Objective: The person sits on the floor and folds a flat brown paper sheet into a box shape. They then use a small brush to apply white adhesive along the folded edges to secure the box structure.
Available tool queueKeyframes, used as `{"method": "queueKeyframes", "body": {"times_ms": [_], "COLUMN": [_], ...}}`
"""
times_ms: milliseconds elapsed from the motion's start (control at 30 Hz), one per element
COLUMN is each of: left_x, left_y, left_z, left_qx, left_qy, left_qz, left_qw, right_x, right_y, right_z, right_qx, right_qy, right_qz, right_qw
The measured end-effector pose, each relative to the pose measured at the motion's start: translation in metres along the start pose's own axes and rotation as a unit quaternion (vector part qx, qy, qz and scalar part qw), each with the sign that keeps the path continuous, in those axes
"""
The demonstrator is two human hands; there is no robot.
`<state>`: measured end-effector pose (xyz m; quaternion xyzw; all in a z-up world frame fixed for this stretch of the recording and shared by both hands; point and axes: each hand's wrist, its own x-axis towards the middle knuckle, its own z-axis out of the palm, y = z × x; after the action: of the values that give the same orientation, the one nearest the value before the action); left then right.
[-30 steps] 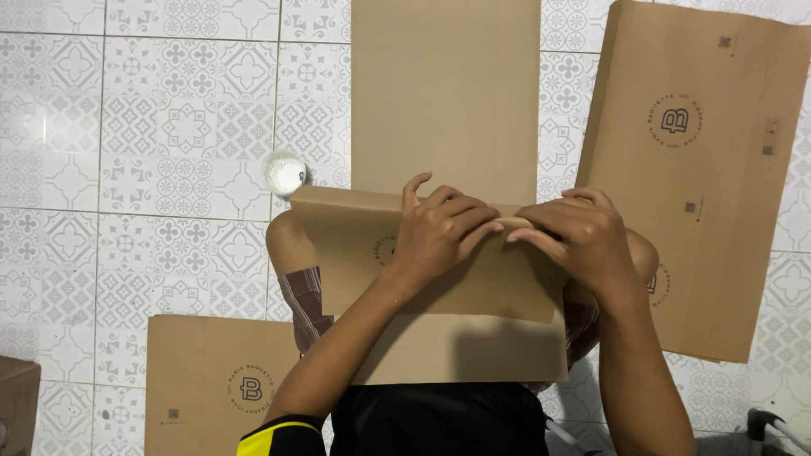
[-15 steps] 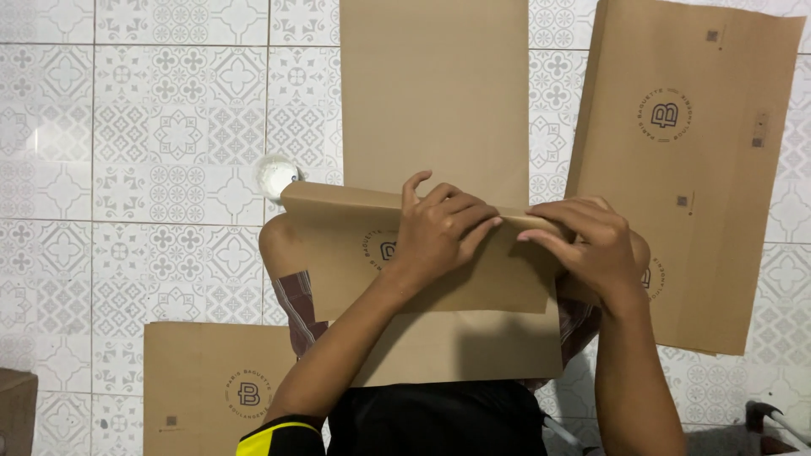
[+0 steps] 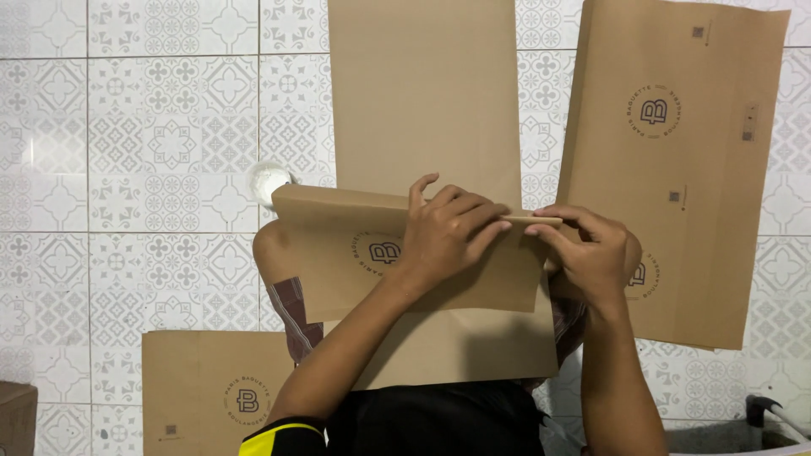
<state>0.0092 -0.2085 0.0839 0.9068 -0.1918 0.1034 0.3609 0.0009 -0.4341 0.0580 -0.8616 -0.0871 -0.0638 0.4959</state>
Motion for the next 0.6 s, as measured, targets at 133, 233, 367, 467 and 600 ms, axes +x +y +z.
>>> {"method": "queueKeyframes", "body": {"times_ms": [133, 233, 367, 467, 600], "left_x": [0.001, 0.001, 0.004, 0.005, 0.005], "left_y": [0.009, 0.009, 0.013, 0.016, 0.013], "left_z": [0.007, 0.008, 0.004, 0.008, 0.020], "left_qx": [-0.015, -0.015, -0.025, -0.037, -0.010], "left_qy": [0.006, 0.009, 0.014, 0.019, 0.043], "left_qz": [0.007, 0.003, -0.002, -0.001, 0.033], "left_qw": [1.000, 1.000, 1.000, 0.999, 0.998], "right_x": [-0.007, -0.007, -0.006, -0.008, -0.009], "right_y": [0.010, 0.001, -0.009, -0.002, -0.006], "right_z": [0.013, 0.008, 0.010, 0.015, 0.015], "right_qx": [0.023, 0.038, 0.056, 0.066, 0.051], "right_qy": [0.007, 0.035, 0.054, 0.061, 0.061], "right_qz": [-0.006, 0.022, 0.045, 0.034, 0.033], "right_qw": [1.000, 0.998, 0.996, 0.995, 0.996]}}
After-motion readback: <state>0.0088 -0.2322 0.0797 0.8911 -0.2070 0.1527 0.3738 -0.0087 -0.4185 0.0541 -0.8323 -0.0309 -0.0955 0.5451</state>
